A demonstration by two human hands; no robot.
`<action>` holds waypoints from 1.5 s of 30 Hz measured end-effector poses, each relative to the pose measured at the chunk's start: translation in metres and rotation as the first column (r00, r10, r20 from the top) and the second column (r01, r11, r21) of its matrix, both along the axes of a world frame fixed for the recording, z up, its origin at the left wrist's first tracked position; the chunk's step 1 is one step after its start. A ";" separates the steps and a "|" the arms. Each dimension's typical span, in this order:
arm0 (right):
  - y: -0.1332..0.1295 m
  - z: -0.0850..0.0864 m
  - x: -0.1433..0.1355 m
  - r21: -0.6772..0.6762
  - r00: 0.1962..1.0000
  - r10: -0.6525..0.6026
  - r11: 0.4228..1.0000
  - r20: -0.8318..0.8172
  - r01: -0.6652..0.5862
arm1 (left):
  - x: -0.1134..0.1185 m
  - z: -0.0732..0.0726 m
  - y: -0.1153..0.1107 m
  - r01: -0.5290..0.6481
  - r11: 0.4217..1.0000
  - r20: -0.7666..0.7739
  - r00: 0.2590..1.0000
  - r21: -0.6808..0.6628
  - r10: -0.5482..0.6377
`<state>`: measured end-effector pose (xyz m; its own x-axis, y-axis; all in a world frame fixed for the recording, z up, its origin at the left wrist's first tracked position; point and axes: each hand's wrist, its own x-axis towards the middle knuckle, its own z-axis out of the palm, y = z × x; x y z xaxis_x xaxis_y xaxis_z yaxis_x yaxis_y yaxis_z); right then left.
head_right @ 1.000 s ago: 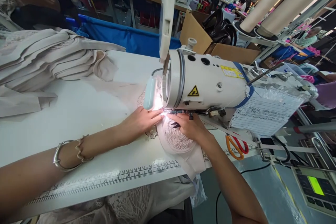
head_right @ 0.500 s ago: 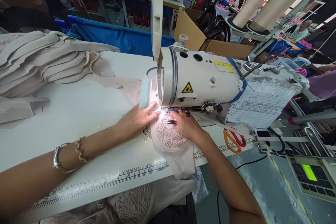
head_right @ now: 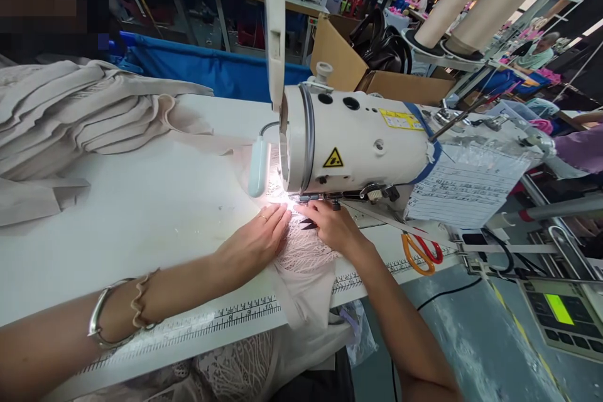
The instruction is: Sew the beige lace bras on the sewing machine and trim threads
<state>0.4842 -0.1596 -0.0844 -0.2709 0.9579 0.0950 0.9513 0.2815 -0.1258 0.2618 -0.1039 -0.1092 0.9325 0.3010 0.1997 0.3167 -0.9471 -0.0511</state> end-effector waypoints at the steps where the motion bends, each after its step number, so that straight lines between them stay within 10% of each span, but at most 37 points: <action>1: 0.000 0.000 -0.001 0.002 1.000 -0.001 1.000 0.012 0.001 | -0.002 0.000 0.004 0.020 1.000 0.014 1.000 0.003 -0.021; 19: 0.002 -0.008 -0.004 0.058 1.000 -0.014 0.998 0.007 0.014 | -0.020 0.015 0.071 0.201 0.963 0.131 0.975 -0.178 -0.179; 25: 0.001 -0.008 -0.008 0.062 0.999 -0.044 0.997 -0.031 0.046 | -0.007 0.021 0.041 0.060 0.994 0.144 0.989 -0.089 -0.046; 31: -0.002 -0.011 -0.004 0.077 0.983 -0.008 0.997 -0.183 0.023 | 0.001 0.015 0.007 0.099 0.953 0.223 0.974 -0.287 -0.034; 45: 0.000 -0.006 -0.009 0.260 0.981 0.193 0.949 -0.033 -0.178 | -0.012 0.026 0.057 0.290 0.853 0.238 0.950 -0.435 -0.202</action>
<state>0.4753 -0.1594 -0.0907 -0.4284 0.8332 0.3497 0.8726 0.4820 -0.0793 0.2497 -0.0465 -0.0836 0.9502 0.1650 0.2643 0.0324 -0.8960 0.4428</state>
